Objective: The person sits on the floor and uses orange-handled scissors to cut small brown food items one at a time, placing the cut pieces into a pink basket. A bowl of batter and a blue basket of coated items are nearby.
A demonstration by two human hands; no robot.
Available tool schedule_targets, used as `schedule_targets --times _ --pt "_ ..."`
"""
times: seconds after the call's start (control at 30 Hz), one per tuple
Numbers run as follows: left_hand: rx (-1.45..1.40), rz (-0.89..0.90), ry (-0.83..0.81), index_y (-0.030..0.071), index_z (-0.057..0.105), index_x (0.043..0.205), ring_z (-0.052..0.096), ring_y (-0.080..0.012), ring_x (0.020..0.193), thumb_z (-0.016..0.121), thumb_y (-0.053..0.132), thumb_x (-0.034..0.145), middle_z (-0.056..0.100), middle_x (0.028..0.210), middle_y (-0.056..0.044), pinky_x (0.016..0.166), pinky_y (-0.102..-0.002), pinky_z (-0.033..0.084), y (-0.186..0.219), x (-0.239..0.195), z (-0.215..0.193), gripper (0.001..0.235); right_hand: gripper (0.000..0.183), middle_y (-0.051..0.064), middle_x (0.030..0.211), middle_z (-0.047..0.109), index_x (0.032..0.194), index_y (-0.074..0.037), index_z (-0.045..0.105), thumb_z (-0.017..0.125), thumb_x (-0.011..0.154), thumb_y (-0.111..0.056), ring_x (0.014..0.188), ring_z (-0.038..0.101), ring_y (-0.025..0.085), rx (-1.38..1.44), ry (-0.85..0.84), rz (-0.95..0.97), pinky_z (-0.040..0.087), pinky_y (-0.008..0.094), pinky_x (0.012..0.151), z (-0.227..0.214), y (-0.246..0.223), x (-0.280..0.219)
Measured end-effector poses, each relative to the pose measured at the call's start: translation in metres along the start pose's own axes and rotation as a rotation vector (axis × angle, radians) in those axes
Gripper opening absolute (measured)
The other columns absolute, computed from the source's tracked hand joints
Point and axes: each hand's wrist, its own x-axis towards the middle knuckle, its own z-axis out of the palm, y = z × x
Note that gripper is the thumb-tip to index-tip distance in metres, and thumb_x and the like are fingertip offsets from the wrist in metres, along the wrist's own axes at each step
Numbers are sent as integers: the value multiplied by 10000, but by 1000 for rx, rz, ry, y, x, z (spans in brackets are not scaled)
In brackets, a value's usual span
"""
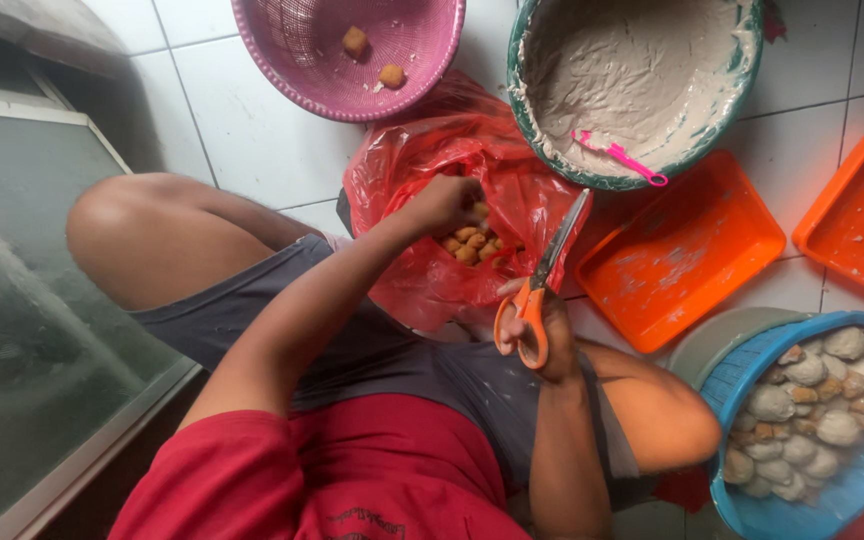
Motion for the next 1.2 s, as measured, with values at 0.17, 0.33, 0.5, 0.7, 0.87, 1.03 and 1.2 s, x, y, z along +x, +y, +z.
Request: schedule_targets --times 0.17,0.33,0.5,0.7,0.87,1.03,1.2 --pt "-1031 249 -59 67 669 1385 516 -88 906 558 295 1137 631 1065 5 800 -259 451 81 -41 -58 355 815 77 888 620 1358 -34 519 793 841 -602 789 596 188 111 -278 40 495 331 720 23 -8 11" --pt "-1198 245 -41 59 584 1393 610 -72 1108 565 290 1061 635 1206 -4 997 -264 510 127 -67 -60 405 933 100 955 610 1401 -35 497 742 829 -731 875 574 229 94 -429 112 472 372 794 47 -31 14" --pt "-1215 268 -20 39 631 1229 671 -112 1069 655 256 1010 682 1130 -27 1029 -306 538 136 -72 -52 309 876 98 989 593 1410 -28 490 730 882 -686 886 553 214 65 -427 86 463 377 843 56 -47 15" --pt "-990 302 -80 12 672 1134 638 -81 950 781 178 955 694 1020 -7 894 -268 530 136 -89 -32 267 888 85 1029 581 1389 -16 494 760 854 -672 920 566 203 -2 -349 46 457 343 791 45 -49 11" --pt "-921 231 -87 29 685 1090 630 -70 877 793 164 906 687 957 8 783 -267 536 136 -102 -28 252 746 63 824 589 1243 37 593 914 782 -454 691 540 139 -72 -225 146 415 276 594 17 -25 22" --pt "-955 234 -81 38 661 1106 654 -75 831 800 165 917 685 944 -5 738 -246 533 136 -107 -44 267 501 40 796 652 1152 40 657 842 868 -329 636 597 90 -285 -198 60 439 217 535 2 -1 40" --pt "-926 133 -5 83 634 1131 618 -65 700 773 234 899 646 874 3 556 -254 487 122 -110 -57 310 306 17 927 731 1122 -13 594 668 881 -188 637 715 137 -54 53 193 518 257 433 11 21 77"
